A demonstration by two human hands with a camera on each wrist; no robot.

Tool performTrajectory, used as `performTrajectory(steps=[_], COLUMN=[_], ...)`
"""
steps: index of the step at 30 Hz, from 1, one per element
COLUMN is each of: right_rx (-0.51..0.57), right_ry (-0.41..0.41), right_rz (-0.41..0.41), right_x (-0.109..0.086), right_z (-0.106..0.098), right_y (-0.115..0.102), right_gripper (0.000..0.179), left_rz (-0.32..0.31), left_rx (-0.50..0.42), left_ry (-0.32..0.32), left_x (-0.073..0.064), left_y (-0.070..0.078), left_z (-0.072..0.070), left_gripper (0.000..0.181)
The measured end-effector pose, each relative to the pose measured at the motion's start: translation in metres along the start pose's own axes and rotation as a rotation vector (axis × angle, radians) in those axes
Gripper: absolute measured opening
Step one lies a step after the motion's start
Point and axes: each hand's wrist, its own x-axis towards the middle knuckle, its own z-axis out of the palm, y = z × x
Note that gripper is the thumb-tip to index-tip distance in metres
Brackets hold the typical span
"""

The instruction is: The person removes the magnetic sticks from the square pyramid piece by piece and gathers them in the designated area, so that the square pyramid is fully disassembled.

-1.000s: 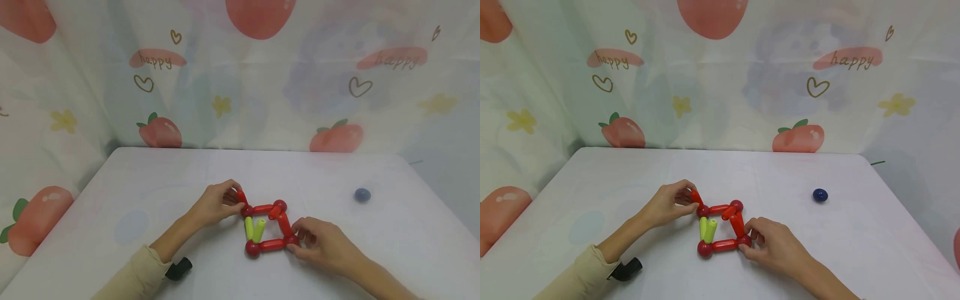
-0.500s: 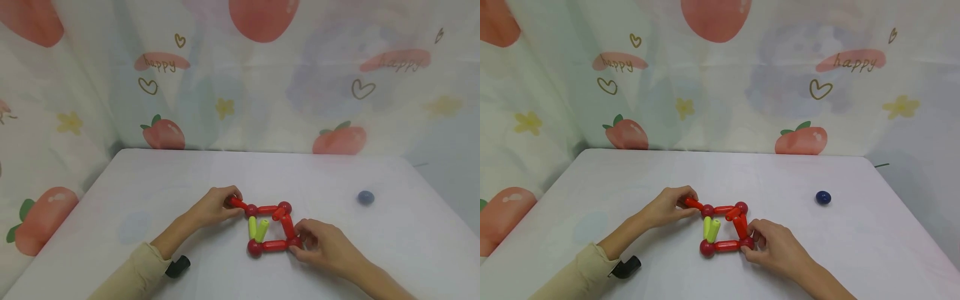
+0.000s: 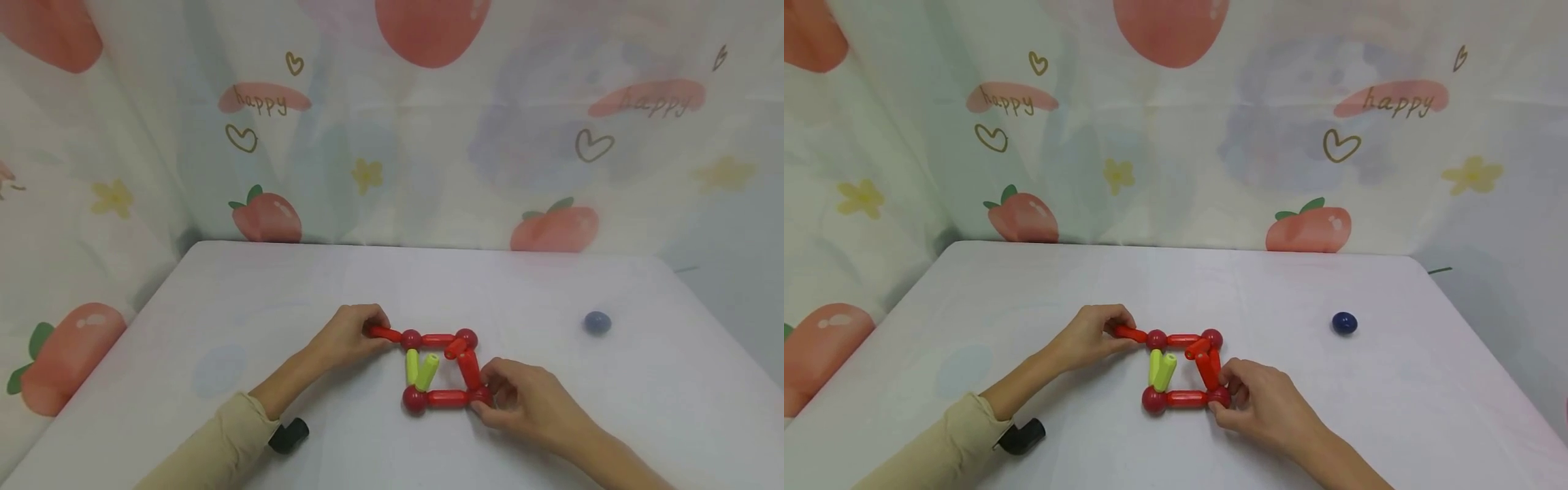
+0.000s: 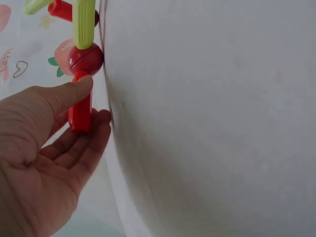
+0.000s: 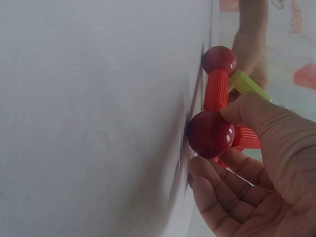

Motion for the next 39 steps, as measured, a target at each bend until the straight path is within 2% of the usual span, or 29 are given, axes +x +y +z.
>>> performTrajectory(steps=[10, 16, 19, 25, 30, 34, 39], right_rx=[0.018, 0.018, 0.024, 0.029, 0.038, 0.042, 0.054], right_ry=[0.004, 0.015, 0.016, 0.007, 0.029, 0.043, 0.034], right_rz=[0.006, 0.003, 0.002, 0.017, 0.004, -0.013, -0.020], right_x=[-0.001, -0.002, -0.002, -0.001, -0.001, -0.002, -0.003], right_z=[0.001, 0.002, 0.002, 0.002, 0.001, 0.001, 0.001], right_y=[-0.003, -0.003, -0.002, -0.002, -0.003, -0.003, -0.002], right_gripper=[0.029, 0.029, 0.029, 0.030, 0.028, 0.027, 0.028], left_rz=[-0.122, -0.189, -0.176, -0.104, -0.052, -0.048, -0.069], left_rx=[0.074, 0.091, 0.063, 0.057, 0.085, 0.074, 0.028], left_ry=[0.061, 0.102, 0.120, 0.136, 0.162, 0.189, 0.190], left_x=[0.002, 0.002, 0.000, -0.003, -0.005, -0.007, -0.010], left_y=[0.006, 0.002, -0.002, -0.016, -0.032, -0.049, -0.072], left_z=[0.004, 0.004, -0.001, -0.015, -0.040, -0.062, -0.075], left_gripper=[0.020, 0.022, 0.023, 0.023, 0.022, 0.020, 0.019])
